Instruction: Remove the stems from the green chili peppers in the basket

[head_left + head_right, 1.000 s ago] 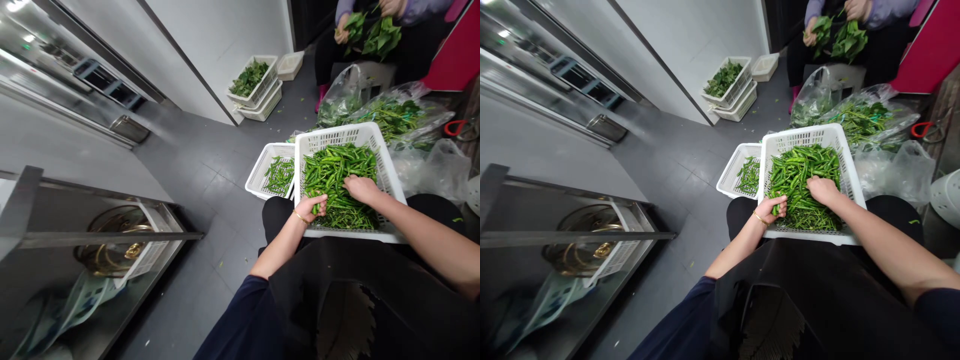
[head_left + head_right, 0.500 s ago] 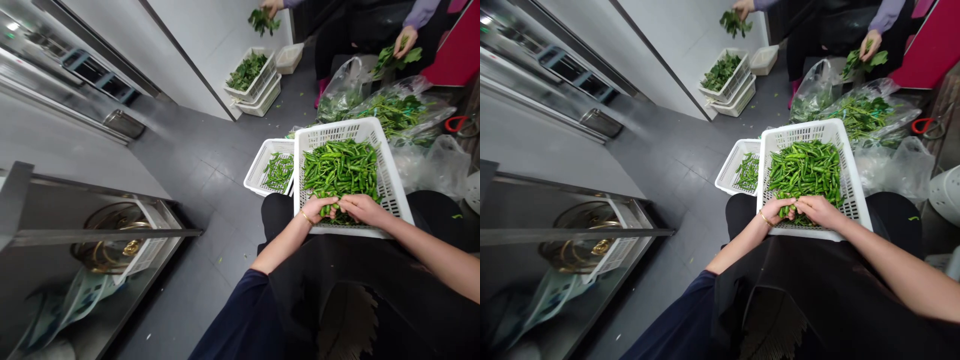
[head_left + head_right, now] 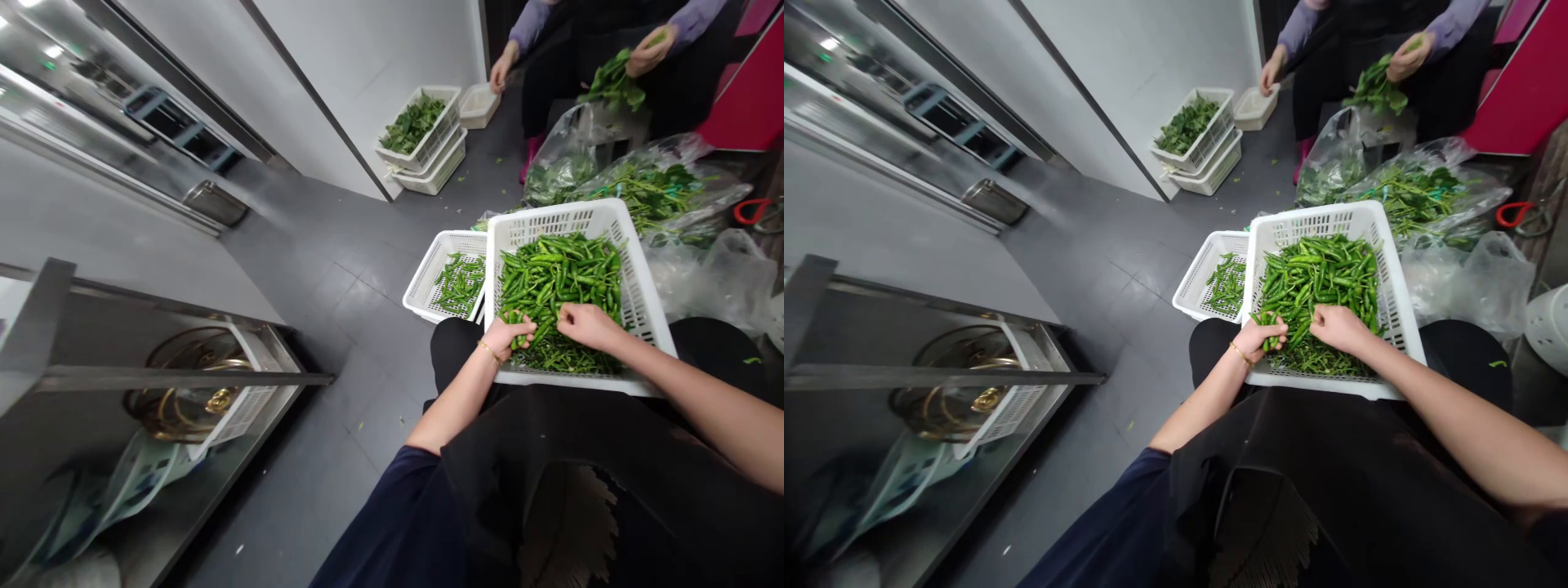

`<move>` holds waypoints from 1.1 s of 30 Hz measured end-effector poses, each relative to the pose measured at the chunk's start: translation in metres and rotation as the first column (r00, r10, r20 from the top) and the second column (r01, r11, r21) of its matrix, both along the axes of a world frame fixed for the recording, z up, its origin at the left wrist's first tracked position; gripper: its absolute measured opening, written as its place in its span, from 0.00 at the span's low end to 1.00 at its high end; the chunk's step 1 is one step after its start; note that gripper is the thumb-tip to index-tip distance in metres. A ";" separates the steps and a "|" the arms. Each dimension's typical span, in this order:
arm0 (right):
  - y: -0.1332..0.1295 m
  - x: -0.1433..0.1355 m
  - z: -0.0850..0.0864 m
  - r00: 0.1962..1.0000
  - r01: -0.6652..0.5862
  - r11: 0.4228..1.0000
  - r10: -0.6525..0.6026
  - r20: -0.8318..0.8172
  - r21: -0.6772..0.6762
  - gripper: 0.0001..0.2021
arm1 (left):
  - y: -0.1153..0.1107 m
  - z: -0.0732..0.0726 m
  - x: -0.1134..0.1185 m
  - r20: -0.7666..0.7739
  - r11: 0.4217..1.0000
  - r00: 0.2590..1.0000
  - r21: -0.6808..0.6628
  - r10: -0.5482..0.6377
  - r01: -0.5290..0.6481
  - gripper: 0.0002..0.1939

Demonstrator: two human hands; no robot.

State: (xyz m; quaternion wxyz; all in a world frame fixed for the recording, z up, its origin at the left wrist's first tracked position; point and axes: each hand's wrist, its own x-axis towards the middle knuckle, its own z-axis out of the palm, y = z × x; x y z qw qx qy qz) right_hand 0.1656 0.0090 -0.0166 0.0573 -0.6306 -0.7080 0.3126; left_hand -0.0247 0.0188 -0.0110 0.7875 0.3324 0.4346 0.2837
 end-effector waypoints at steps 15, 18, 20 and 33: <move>-0.032 -0.001 0.022 0.997 -0.071 0.945 0.078 -0.008 0.320 0.18 | -0.012 0.002 0.017 0.029 0.967 0.973 -0.107 -0.230 0.232 0.18; -0.018 -0.001 0.020 0.969 -0.130 0.944 0.057 0.239 0.304 0.19 | -0.009 -0.003 0.015 0.036 0.967 0.989 -0.210 -0.141 0.145 0.12; 0.000 0.005 0.021 0.947 -0.070 0.950 -0.032 0.320 0.304 0.22 | -0.005 -0.005 0.011 0.025 0.962 0.993 -0.246 -0.115 0.118 0.07; 0.032 0.043 0.010 0.934 0.015 0.965 -0.107 0.342 0.260 0.20 | 0.021 -0.005 0.021 0.108 0.983 0.993 -0.177 0.056 -0.036 0.19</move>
